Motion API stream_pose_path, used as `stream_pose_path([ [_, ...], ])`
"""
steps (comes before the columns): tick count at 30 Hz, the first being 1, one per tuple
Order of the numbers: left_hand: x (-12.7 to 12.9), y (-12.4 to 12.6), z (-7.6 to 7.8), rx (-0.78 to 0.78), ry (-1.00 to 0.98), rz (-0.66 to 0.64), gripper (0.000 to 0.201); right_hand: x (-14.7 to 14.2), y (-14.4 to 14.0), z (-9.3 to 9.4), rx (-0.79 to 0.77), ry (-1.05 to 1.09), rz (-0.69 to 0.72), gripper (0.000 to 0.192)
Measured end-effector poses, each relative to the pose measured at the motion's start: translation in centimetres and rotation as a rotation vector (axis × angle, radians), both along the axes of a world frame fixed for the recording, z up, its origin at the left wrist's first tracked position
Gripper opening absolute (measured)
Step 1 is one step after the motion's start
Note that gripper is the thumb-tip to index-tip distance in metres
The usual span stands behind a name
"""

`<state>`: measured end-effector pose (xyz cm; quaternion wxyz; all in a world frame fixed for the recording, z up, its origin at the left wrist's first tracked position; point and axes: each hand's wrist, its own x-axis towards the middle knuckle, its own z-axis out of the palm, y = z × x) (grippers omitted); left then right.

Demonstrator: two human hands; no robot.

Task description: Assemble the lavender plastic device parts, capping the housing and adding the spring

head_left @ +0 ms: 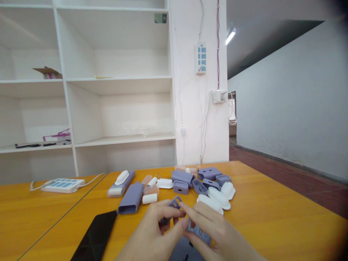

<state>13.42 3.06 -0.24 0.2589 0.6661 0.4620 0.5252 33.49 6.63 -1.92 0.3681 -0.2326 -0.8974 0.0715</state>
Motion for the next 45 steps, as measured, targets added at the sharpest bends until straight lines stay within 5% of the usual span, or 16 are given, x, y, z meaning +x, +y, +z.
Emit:
stream_pose_path([
  [9, 0.9, -1.0, 2.6, -0.05, 0.161, -0.074, 0.019, 0.0, -0.2, 0.0, 0.006, -0.038, -0.007, 0.052],
  [19, -0.1, -0.5, 1.1, -0.105, 0.144, -0.064, 0.026, 0.0, -0.3, 0.0, 0.005, -0.015, 0.016, 0.059],
  [28, 0.3, -0.8, 2.6, -0.074, 0.404, -0.085, 0.02, -0.1, -0.3, -0.4, -0.012, -0.089, 0.007, 0.053],
  [32, 0.3, -0.5, 2.1, -0.057, 0.482, -0.07, 0.018, -0.2, -0.4, -0.5, -0.015, -0.138, 0.006, 0.05],
  [38, 0.5, 0.2, 0.8, -0.088, 0.414, 0.034, 0.015, -0.6, -0.6, 0.1, -0.05, -0.071, -0.055, 0.032],
  [45, 1.2, 0.2, 1.4, -0.086, 0.373, 0.058, 0.016, -1.1, -1.0, 0.5, -0.071, 0.021, -0.096, 0.032],
])
